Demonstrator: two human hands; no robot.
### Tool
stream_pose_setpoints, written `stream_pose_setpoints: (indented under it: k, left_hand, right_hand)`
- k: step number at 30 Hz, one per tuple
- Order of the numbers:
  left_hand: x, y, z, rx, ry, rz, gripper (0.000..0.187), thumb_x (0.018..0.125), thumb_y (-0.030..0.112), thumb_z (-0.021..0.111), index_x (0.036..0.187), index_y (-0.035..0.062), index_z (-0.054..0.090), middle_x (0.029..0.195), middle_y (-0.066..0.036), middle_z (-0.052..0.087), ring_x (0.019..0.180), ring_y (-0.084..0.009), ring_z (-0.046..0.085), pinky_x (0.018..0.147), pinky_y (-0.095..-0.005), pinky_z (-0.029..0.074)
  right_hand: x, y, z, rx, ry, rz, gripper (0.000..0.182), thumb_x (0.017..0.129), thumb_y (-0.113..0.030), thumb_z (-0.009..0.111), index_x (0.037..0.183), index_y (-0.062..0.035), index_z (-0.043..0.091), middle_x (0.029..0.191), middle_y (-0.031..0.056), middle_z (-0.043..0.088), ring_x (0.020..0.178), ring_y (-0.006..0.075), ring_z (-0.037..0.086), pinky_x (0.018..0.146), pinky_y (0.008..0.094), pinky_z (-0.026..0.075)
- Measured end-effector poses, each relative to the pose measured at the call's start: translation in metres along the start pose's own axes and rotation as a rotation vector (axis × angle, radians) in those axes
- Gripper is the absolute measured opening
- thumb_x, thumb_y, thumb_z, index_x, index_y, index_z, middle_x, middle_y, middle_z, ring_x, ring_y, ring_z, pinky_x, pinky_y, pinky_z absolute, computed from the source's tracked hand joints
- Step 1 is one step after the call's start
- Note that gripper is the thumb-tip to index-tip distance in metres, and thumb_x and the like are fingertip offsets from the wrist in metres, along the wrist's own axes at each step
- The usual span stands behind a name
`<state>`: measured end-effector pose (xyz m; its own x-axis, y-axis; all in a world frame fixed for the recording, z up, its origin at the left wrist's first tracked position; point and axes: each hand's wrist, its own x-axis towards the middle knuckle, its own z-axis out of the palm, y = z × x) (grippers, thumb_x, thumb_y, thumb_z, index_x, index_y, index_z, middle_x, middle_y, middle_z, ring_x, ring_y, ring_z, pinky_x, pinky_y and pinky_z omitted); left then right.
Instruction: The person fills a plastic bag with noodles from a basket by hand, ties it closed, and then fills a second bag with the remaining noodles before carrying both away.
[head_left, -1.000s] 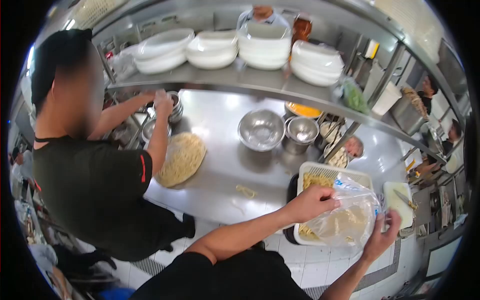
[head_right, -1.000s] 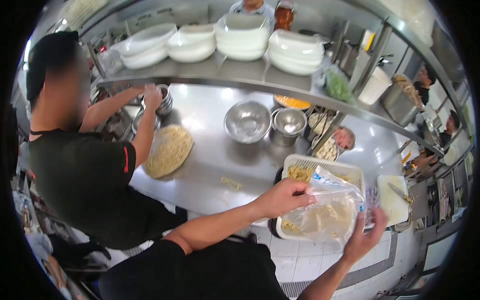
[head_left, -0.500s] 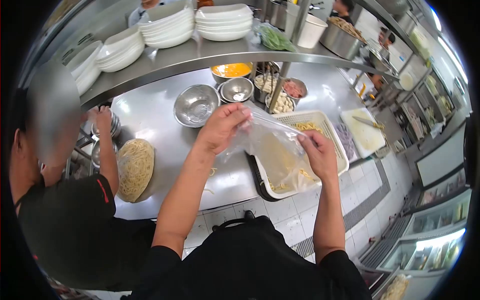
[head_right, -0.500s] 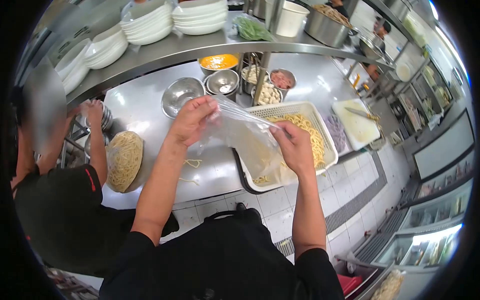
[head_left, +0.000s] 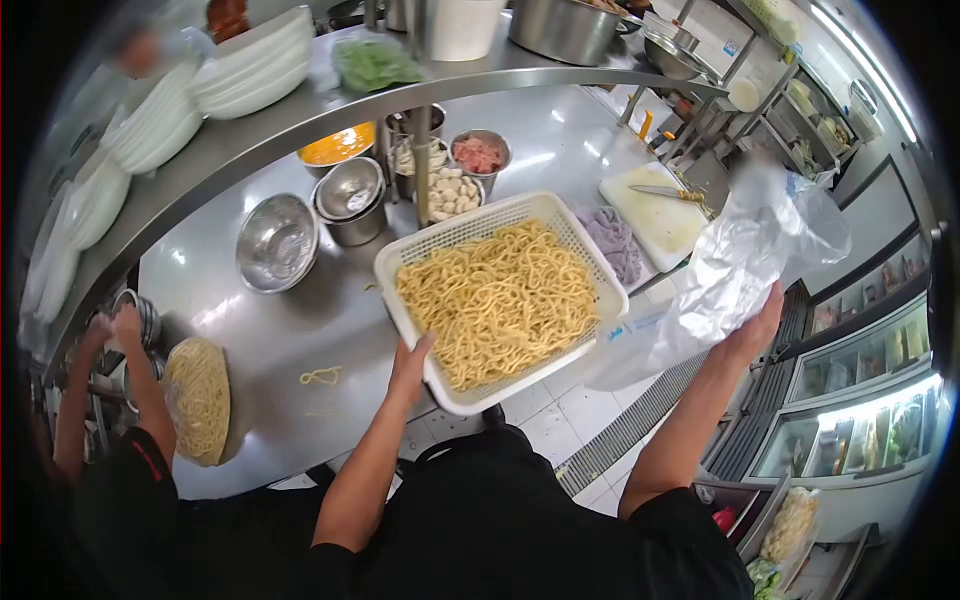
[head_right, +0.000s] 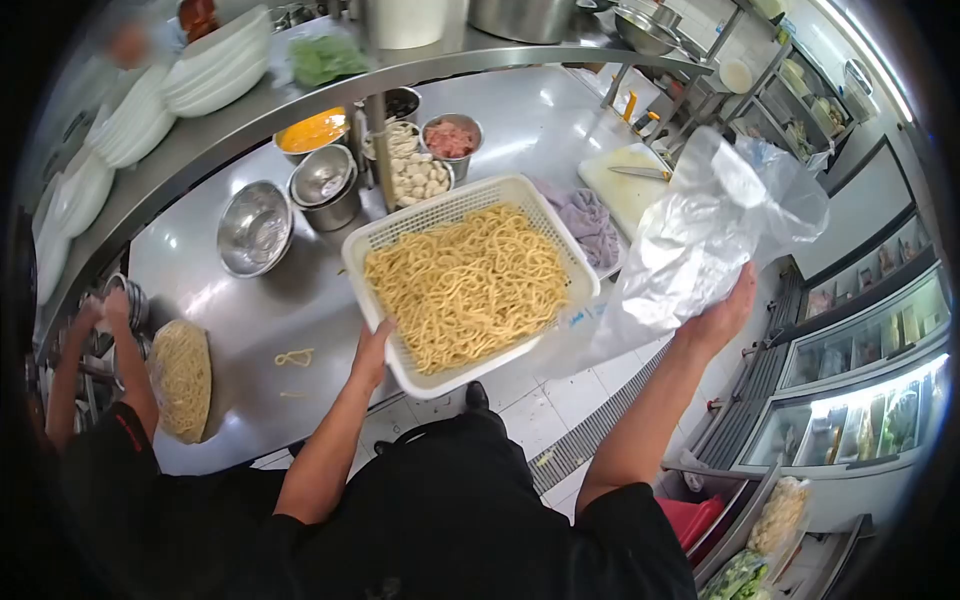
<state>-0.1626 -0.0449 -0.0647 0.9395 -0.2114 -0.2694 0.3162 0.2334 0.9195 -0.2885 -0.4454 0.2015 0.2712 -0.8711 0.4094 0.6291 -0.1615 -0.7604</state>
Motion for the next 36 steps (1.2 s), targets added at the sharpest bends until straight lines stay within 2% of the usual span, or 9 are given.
stream_pose_setpoints:
  k: [11,15,17,19,21,24,27,34,36]
  left_hand:
    - [0.038,-0.05,0.135,-0.165,0.101,-0.068,0.055,0.084,0.008,0.056,0.135,-0.0025,0.039,0.12,-0.015,0.057,0.107,-0.0224,0.056,0.094,-0.0336,0.045]
    - [0.074,-0.019,0.116,0.319,0.115,0.028,0.049,0.091,0.016,0.056,0.137,0.0023,0.043,0.133,-0.016,0.052,0.121,-0.0266,0.051,0.105,-0.0365,0.037]
    - [0.1,0.0,0.053,1.214,0.51,0.426,0.048,0.088,0.015,0.058,0.135,0.007,0.05,0.134,-0.017,0.053,0.12,-0.0318,0.052,0.104,-0.038,0.039]
    - [0.117,0.031,-0.002,1.565,0.696,0.374,0.041,0.083,0.012,0.058,0.124,0.0095,0.06,0.133,-0.018,0.052,0.115,-0.0347,0.053,0.099,-0.0402,0.043]
    - [0.124,0.032,-0.051,1.617,0.343,0.27,0.033,0.079,0.01,0.059,0.112,0.0088,0.065,0.122,-0.017,0.059,0.103,-0.0322,0.059,0.087,-0.0428,0.049]
    - [0.133,0.012,-0.076,1.625,0.193,0.322,0.027,0.077,0.012,0.062,0.103,0.0069,0.066,0.111,-0.017,0.064,0.093,-0.0332,0.062,0.076,-0.0436,0.051]
    - [0.121,0.045,-0.043,1.256,0.119,-0.004,0.029,0.076,0.015,0.067,0.102,0.0035,0.065,0.103,-0.016,0.067,0.087,-0.0318,0.063,0.072,-0.042,0.051]
    - [0.059,0.148,0.161,1.044,-0.181,0.686,0.045,0.076,0.03,0.073,0.112,0.0031,0.068,0.104,-0.019,0.069,0.096,-0.0292,0.067,0.085,-0.036,0.051]
    - [0.019,0.176,0.175,1.2,-0.645,-0.051,0.057,0.075,0.039,0.075,0.117,0.0024,0.065,0.117,-0.02,0.064,0.106,-0.0301,0.063,0.091,-0.0366,0.049]
  right_hand:
    - [0.065,0.115,-0.01,-0.096,-0.042,0.392,0.037,0.097,-0.025,0.051,0.123,0.0018,0.053,0.117,0.0129,0.06,0.104,0.0238,0.061,0.088,0.0355,0.051]
    - [0.066,0.131,-0.007,-0.066,-0.07,0.43,0.04,0.098,-0.028,0.049,0.124,0.0026,0.053,0.122,0.0141,0.059,0.107,0.026,0.061,0.092,0.0388,0.05]
    - [0.057,0.118,-0.003,-0.062,-0.08,0.461,0.041,0.098,-0.028,0.049,0.125,0.0028,0.052,0.123,0.0145,0.059,0.108,0.0258,0.06,0.093,0.0388,0.05]
    - [0.05,0.111,-0.01,-0.083,-0.078,0.466,0.042,0.099,-0.028,0.048,0.126,0.0031,0.052,0.124,0.0148,0.058,0.109,0.0256,0.06,0.093,0.0388,0.05]
    - [0.05,0.106,-0.022,-0.105,-0.119,0.487,0.039,0.097,-0.026,0.053,0.124,0.0017,0.053,0.122,0.0131,0.058,0.108,0.0232,0.059,0.094,0.0357,0.049]
    - [0.048,0.096,-0.034,-0.146,-0.046,0.405,0.042,0.099,-0.027,0.047,0.129,0.0028,0.05,0.127,0.0154,0.057,0.112,0.0261,0.059,0.096,0.0391,0.049]
    - [0.048,0.079,-0.046,-0.09,-0.045,0.388,0.042,0.098,-0.026,0.048,0.129,0.0029,0.05,0.127,0.0154,0.057,0.114,0.026,0.057,0.097,0.0388,0.048]
    - [0.024,0.101,0.024,0.064,0.127,0.264,0.027,0.097,-0.02,0.052,0.112,0.0019,0.057,0.107,0.0106,0.062,0.1,0.0189,0.058,0.091,0.031,0.046]
    - [0.01,0.101,0.048,0.154,0.121,0.302,0.027,0.098,-0.019,0.051,0.113,0.0021,0.055,0.109,0.0112,0.061,0.1,0.02,0.058,0.091,0.0321,0.046]
